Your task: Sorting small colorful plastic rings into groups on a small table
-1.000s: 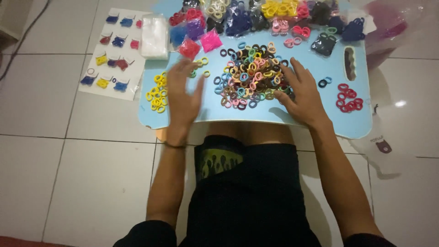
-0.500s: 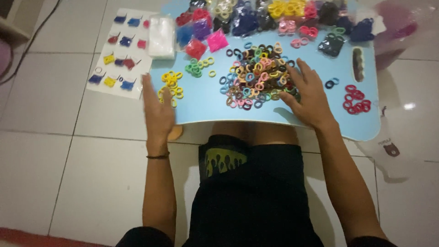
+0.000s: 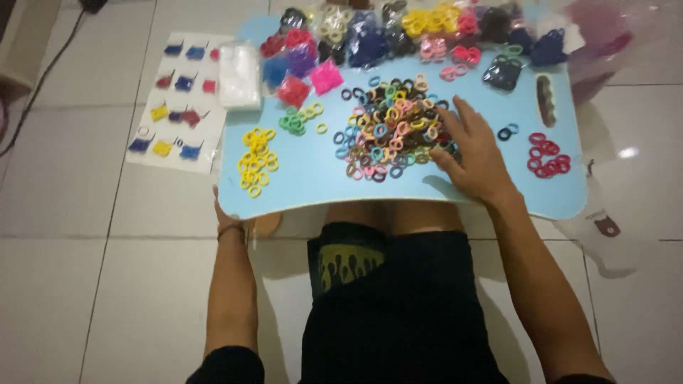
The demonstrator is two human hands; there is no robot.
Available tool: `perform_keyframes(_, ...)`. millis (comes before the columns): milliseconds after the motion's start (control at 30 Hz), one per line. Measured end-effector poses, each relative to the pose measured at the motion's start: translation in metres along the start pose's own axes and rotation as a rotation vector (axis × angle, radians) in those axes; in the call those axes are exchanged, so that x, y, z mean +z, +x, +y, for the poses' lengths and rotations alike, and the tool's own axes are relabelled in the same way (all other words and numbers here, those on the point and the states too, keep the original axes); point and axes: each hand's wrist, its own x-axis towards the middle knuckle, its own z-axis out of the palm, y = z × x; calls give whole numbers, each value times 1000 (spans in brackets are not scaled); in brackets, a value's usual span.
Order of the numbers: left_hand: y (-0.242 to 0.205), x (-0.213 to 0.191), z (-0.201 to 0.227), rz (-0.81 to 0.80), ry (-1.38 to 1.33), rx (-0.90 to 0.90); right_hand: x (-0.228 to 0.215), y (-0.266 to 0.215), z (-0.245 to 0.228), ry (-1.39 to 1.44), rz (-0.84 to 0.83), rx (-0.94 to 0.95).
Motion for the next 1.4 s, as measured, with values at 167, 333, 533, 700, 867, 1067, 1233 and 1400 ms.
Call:
perform_keyframes(167, -1, -16, -41, -20, 1244, 470, -2, 0, -3, -14, -16, 25)
perform_keyframes(333, -69, 18, 26, 60, 1001, 424, -4, 3, -7, -34, -22, 21)
perform_keyframes(533, -76, -20, 54, 111, 1178, 847, -3, 1, -5, -6, -6, 40)
perform_keyframes(700, -100, -62, 77, 279, 560, 640, -5, 2, -4, -28, -29, 57)
perform_keyframes(867, -219, 38, 175, 235, 399, 505, -17, 1, -21, 51, 92, -22)
perform_keyframes(1067, -263, 120, 199, 4, 456, 601, -20, -5, -28, 107, 221, -56)
perform_keyframes(1233, -282, 220, 178, -272, 250, 668, -11, -8, -10, 133, 456, -176)
perform_keyframes(1400, -291, 289, 138, -726, 375, 675, -12, -10, -6, 186, 564, -365)
